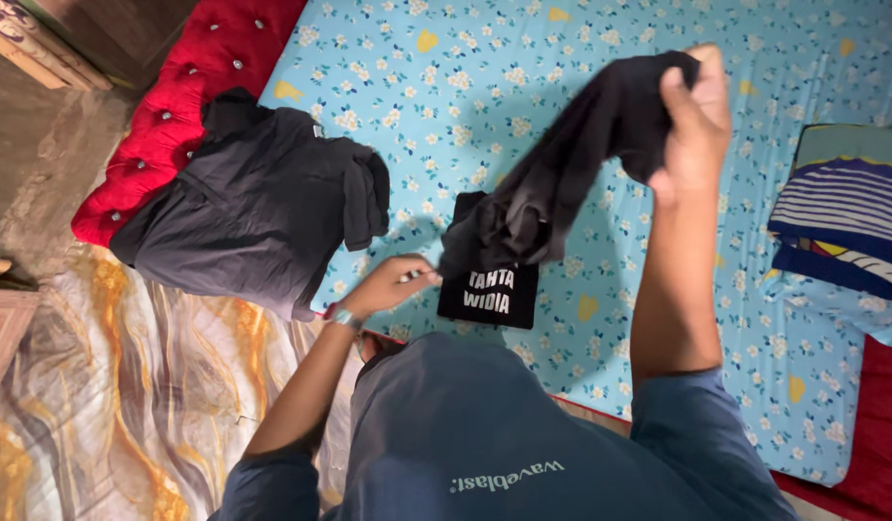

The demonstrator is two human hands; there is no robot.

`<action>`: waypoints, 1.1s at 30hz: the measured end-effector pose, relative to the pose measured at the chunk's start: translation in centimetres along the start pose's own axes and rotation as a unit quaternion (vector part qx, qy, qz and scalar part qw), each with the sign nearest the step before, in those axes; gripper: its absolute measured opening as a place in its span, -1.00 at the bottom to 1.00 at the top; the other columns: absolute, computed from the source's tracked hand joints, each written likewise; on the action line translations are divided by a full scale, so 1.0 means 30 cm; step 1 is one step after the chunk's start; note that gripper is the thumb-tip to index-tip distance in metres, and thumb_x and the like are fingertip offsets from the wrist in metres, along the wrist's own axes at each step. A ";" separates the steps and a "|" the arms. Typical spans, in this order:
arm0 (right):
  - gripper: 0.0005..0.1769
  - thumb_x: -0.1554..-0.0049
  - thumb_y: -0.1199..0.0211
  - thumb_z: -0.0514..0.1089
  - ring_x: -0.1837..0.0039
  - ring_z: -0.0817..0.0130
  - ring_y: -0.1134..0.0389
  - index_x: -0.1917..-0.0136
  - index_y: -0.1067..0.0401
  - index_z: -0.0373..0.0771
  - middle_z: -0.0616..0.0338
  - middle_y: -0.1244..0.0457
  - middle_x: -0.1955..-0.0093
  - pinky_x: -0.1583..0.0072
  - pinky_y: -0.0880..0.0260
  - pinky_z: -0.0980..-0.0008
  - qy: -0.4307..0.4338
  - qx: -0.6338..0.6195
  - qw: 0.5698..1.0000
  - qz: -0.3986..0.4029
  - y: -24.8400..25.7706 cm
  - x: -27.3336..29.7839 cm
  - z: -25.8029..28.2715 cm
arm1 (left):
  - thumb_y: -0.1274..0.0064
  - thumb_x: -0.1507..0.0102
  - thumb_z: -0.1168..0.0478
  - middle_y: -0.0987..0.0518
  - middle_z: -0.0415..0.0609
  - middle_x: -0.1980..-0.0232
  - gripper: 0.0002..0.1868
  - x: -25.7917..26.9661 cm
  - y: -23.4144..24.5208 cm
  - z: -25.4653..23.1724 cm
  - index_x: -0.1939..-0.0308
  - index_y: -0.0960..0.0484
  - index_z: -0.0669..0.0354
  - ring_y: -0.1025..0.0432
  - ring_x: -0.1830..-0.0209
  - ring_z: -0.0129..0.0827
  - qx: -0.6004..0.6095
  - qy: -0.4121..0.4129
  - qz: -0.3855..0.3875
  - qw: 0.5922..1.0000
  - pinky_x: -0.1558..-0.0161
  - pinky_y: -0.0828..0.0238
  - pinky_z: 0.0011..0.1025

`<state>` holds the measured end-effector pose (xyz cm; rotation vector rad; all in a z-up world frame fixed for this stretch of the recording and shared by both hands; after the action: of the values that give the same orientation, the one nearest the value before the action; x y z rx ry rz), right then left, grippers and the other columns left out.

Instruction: The person removes clothing items one by one from a storage cabinet and systematically folds each shirt flat on a bed.

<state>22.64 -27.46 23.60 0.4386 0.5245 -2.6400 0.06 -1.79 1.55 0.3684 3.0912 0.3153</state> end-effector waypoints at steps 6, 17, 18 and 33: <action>-0.76 -0.32 -0.24 -0.17 0.12 0.54 -0.13 0.02 -0.18 -0.23 0.29 -0.11 0.17 0.01 -0.16 0.57 0.032 -0.073 0.995 0.063 -0.142 -0.043 0.058 | -0.05 -0.20 0.19 -0.60 -0.08 0.27 -0.84 -0.134 -0.125 0.023 0.22 -0.61 0.18 -0.52 0.28 -0.34 -0.095 -0.001 -0.019 0.995 0.23 -0.43 -0.41; -0.55 -0.29 -0.16 -0.17 -0.20 0.39 -0.22 -0.37 -0.17 -0.35 0.14 -0.18 -0.21 -0.28 -0.21 0.48 0.092 -0.024 0.995 0.010 -0.197 -0.083 0.135 | -0.09 -0.32 0.13 -0.38 0.03 0.40 -0.68 -0.215 -0.054 0.171 0.28 -0.36 0.30 -0.25 0.41 -0.19 -0.121 0.024 -0.218 0.968 0.26 -0.32 -0.41; -0.58 -0.31 -0.16 -0.19 -0.19 0.38 -0.21 -0.36 -0.20 -0.40 0.12 -0.18 -0.19 -0.28 -0.19 0.48 0.101 0.008 0.995 -0.010 -0.168 -0.078 0.127 | -0.06 -0.33 0.15 -0.27 -0.03 0.43 -0.71 -0.204 -0.032 0.168 0.30 -0.33 0.27 -0.17 0.43 -0.31 -0.082 0.015 -0.220 0.972 0.33 -0.22 -0.43; -0.68 -0.15 -0.20 -0.14 -0.06 0.36 -0.22 -0.09 -0.23 -0.33 0.18 -0.19 0.02 -0.12 -0.21 0.39 -0.062 0.156 0.963 0.213 -0.418 0.555 -0.492 | 0.05 -0.27 0.30 -0.30 -0.29 0.47 -0.86 -0.117 0.130 -0.281 0.32 -0.30 0.04 -0.24 0.54 -0.70 0.386 0.044 -0.342 0.856 0.57 -0.37 -0.60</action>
<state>5.85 -16.15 8.01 0.4203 -0.0326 -2.3093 4.07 -0.55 10.56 -0.7747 3.0002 -0.9476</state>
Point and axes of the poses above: each hand's wrist, its own x-axis away from the middle knuckle, its own y-axis out of the back of the hand, z = x × y, the point moved 6 cm from there along -x, towards the middle knuckle
